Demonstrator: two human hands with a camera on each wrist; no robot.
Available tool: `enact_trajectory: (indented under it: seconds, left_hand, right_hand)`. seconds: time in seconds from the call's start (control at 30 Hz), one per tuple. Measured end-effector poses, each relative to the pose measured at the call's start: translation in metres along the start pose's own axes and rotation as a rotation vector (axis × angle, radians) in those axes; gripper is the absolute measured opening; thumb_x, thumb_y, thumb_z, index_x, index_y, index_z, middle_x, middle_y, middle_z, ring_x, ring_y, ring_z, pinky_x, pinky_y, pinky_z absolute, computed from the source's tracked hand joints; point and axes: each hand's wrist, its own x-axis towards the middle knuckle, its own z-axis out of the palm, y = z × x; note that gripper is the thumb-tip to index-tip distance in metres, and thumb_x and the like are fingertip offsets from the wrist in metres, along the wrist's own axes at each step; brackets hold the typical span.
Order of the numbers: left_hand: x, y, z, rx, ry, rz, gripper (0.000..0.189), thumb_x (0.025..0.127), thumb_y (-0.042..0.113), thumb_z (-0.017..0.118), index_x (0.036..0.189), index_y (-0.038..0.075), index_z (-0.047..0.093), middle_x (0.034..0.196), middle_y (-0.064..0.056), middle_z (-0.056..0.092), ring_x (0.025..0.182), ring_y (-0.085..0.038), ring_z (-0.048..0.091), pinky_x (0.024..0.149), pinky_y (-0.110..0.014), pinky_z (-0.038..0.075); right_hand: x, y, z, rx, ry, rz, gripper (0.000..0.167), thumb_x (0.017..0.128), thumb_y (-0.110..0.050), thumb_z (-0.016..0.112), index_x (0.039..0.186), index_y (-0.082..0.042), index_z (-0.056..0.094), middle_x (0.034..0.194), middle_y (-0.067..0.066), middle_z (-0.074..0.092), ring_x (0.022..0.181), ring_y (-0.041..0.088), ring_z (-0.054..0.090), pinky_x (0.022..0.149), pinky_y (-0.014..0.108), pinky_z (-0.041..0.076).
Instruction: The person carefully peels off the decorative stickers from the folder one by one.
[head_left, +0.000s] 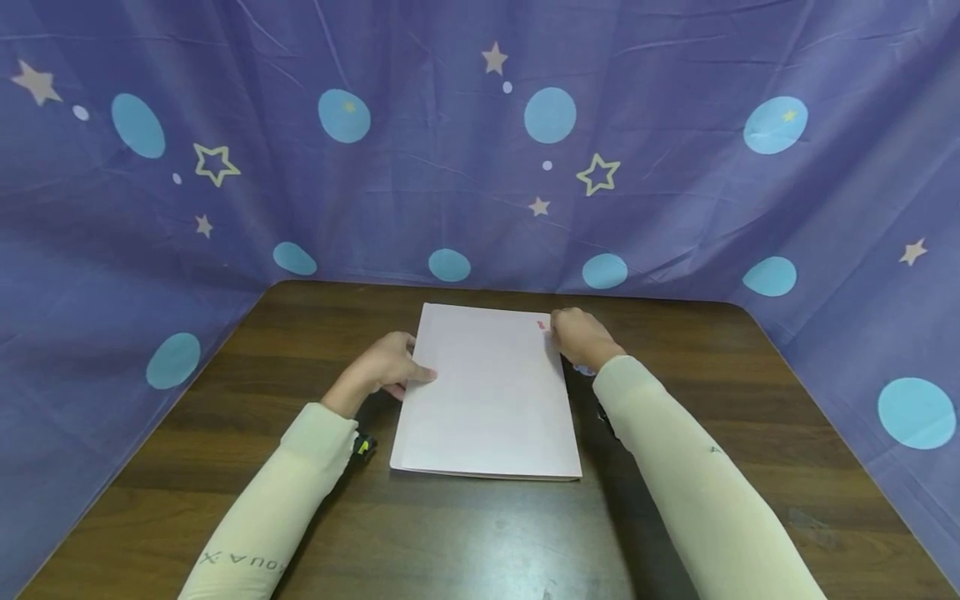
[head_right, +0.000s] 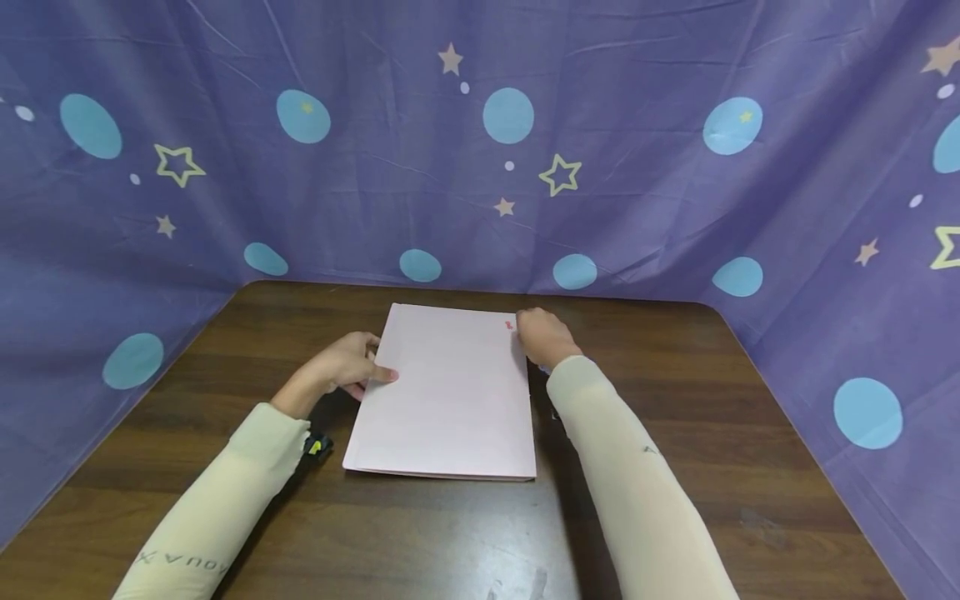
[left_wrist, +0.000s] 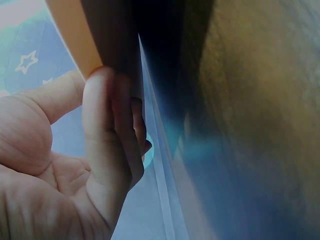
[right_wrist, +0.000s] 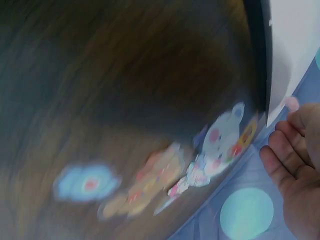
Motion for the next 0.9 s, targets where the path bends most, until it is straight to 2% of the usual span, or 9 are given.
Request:
enact_trajectory:
  seconds: [0.17,0.37,0.53,0.63,0.77,0.9]
  left_hand:
    - [-0.001,0.001,0.0,0.006,0.001,0.003,0.083,0.088,0.01,0.081,0.149,-0.014,0.031,0.108,-0.024,0.057,0.077,-0.027,0.068,0.06,-0.039,0.066]
    - [0.0,0.001,0.0,0.015,0.002,0.004,0.082,0.088,0.01,0.081,0.149,-0.015,0.031,0.11,-0.025,0.057,0.078,-0.028,0.068,0.061,-0.038,0.066]
    - [0.001,-0.001,0.0,0.018,0.004,0.002,0.082,0.088,0.011,0.081,0.149,-0.015,0.031,0.11,-0.025,0.057,0.078,-0.027,0.067,0.061,-0.038,0.066]
    - [0.001,-0.001,0.0,0.016,0.002,0.002,0.082,0.088,0.011,0.081,0.149,-0.015,0.031,0.111,-0.025,0.056,0.078,-0.028,0.067,0.061,-0.038,0.066]
    - [0.001,-0.001,-0.001,0.014,0.0,-0.001,0.083,0.088,0.01,0.081,0.15,-0.014,0.03,0.112,-0.026,0.056,0.079,-0.028,0.067,0.061,-0.038,0.066]
    - [0.002,0.0,-0.001,0.024,0.001,0.0,0.084,0.088,0.011,0.081,0.15,-0.014,0.031,0.112,-0.025,0.056,0.08,-0.028,0.066,0.061,-0.038,0.066]
  right_hand:
    - [-0.009,0.013,-0.01,-0.001,0.01,-0.008,0.012,0.104,-0.009,0.057,0.101,-0.001,0.065,0.097,0.012,0.067,0.089,0.027,0.065,0.08,0.043,0.059]
    - [-0.019,0.027,-0.019,0.004,-0.022,0.022,0.015,0.106,-0.013,0.058,0.106,0.0,0.065,0.1,0.012,0.068,0.088,0.026,0.064,0.079,0.042,0.058]
    - [-0.022,0.035,-0.018,0.015,-0.047,0.038,0.015,0.104,-0.015,0.06,0.097,-0.003,0.066,0.085,0.008,0.063,0.077,0.024,0.059,0.07,0.039,0.055]
    - [-0.023,0.037,-0.02,0.023,-0.078,0.052,0.016,0.103,-0.015,0.062,0.094,-0.005,0.069,0.083,0.006,0.062,0.074,0.023,0.057,0.067,0.037,0.053]
    - [-0.024,0.04,-0.021,0.021,-0.106,0.057,0.014,0.1,-0.007,0.062,0.093,-0.008,0.074,0.087,0.005,0.065,0.078,0.022,0.058,0.069,0.038,0.052]
    - [-0.027,0.041,-0.02,0.025,-0.127,0.047,0.018,0.095,0.001,0.06,0.084,-0.009,0.071,0.086,0.006,0.063,0.081,0.023,0.056,0.071,0.039,0.051]
